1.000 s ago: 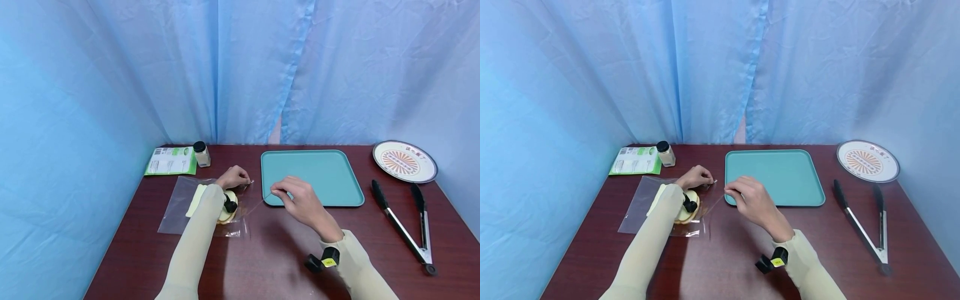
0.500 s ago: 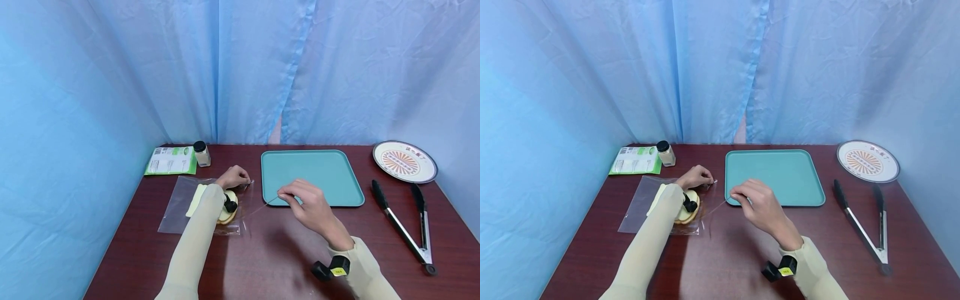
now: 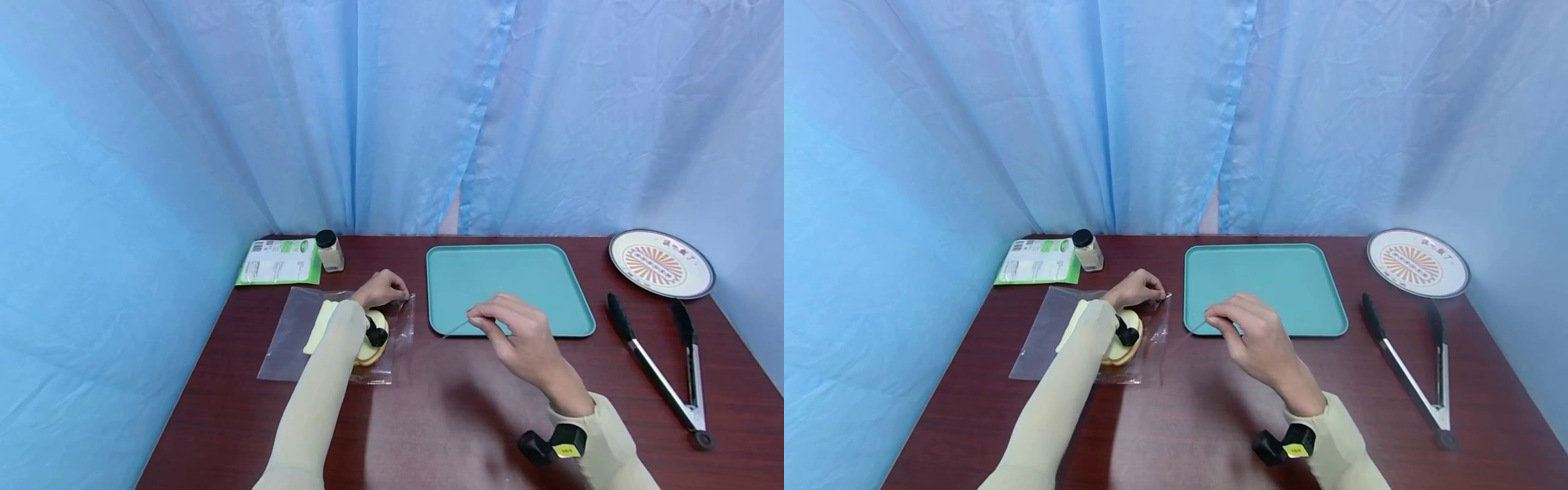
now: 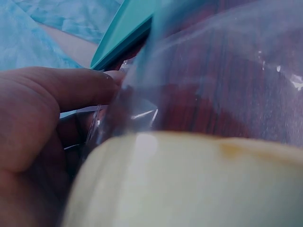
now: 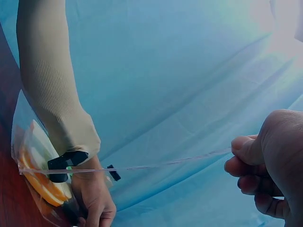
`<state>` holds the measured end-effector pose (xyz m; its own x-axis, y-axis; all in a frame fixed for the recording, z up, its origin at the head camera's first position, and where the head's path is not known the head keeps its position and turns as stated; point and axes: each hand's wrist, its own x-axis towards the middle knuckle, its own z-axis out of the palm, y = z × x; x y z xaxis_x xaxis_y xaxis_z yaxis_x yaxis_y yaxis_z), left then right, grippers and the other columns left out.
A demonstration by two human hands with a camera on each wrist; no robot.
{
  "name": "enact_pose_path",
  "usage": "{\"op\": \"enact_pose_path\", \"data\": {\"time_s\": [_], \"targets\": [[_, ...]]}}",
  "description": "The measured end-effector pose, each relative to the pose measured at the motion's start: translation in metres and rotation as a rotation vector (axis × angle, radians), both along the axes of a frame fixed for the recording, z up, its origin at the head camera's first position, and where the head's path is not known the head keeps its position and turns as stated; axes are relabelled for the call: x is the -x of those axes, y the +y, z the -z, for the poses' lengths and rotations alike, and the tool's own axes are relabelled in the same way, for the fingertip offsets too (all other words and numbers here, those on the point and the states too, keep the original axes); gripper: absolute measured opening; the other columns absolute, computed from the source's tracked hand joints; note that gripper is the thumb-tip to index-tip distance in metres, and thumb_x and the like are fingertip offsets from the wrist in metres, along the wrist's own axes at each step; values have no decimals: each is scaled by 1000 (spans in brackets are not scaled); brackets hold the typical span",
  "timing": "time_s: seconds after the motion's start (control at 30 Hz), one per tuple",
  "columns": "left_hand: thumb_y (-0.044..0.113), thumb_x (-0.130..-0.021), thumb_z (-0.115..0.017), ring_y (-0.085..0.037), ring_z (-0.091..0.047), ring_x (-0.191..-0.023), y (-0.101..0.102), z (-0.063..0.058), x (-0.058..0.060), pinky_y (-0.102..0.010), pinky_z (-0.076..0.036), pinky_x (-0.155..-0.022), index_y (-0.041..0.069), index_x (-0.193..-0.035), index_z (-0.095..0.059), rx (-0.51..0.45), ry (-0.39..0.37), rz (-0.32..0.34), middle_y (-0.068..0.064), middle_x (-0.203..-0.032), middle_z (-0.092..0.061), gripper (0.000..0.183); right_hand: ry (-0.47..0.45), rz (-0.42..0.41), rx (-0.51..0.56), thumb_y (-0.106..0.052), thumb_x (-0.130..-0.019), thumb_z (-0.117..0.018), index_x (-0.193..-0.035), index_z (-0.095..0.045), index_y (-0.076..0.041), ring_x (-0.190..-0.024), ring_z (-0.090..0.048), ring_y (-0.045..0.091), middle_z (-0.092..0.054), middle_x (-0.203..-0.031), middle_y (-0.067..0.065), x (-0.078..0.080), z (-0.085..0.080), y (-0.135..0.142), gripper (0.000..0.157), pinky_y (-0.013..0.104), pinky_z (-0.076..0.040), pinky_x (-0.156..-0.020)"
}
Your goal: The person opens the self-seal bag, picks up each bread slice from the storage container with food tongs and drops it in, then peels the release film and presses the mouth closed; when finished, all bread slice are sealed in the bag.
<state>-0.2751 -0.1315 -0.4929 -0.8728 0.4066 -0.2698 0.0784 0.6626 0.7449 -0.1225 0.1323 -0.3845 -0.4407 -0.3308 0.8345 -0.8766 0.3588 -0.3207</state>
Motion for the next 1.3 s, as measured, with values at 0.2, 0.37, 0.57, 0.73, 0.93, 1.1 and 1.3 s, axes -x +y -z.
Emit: {"op": "enact_pose_path", "data": {"time_s": [0.2,0.37,0.57,0.73,0.93,1.1,1.3], "targets": [[13,-93,-69,-8,-57,-61,0,0,0,-19,-46,-58,9,-87,-79,2,8,4,2,-71,-69,13,5,35,-9,-30,-101,-58,-87,-76,-7,-70,-62,12,-73,-78,3,-2,-3,9,32,20,-49,-67],[12,-93,-69,-8,-59,-60,0,0,-1,-19,-47,-58,8,-86,-79,-13,8,8,1,-70,-69,13,12,65,-5,-31,-101,-58,-86,-76,-7,-70,-63,13,-72,-77,4,-3,-3,18,33,20,-49,-66],[13,-93,-69,-8,-60,-61,1,-1,-1,-19,-47,-58,8,-87,-79,-10,6,2,0,-72,-71,13,5,91,20,-32,-100,-59,-85,-75,-5,-69,-61,10,-72,-76,7,-5,-3,28,35,16,-47,-66],[14,-94,-69,-9,-60,-62,0,-1,-1,-20,-48,-59,9,-86,-79,-7,6,12,-1,-72,-72,14,-18,129,24,-32,-99,-61,-85,-76,-3,-71,-61,4,-72,-75,7,-6,-3,42,36,9,-46,-71],[14,-94,-68,-9,-59,-62,-2,0,-1,-20,-47,-60,9,-87,-79,-9,3,13,-1,-72,-71,14,-75,186,-1,-27,-97,-66,-88,-76,-5,-79,-60,-6,-72,-78,7,-8,5,66,27,6,-45,-75],[14,-94,-68,-9,-58,-61,-2,-1,-1,-20,-47,-60,9,-87,-79,-9,13,16,-1,-72,-71,14,-139,298,-39,-4,-86,-76,-88,-77,-6,-83,-58,-17,-73,-79,7,-12,12,88,3,2,-45,-72],[14,-95,-67,-8,-60,-61,-1,-2,-2,-19,-48,-60,9,-87,-79,-5,28,31,-3,-73,-72,14,-252,471,-128,11,-71,-80,-87,-76,-7,-69,-49,-25,-73,-77,7,-13,26,116,24,4,-45,-58]]}}
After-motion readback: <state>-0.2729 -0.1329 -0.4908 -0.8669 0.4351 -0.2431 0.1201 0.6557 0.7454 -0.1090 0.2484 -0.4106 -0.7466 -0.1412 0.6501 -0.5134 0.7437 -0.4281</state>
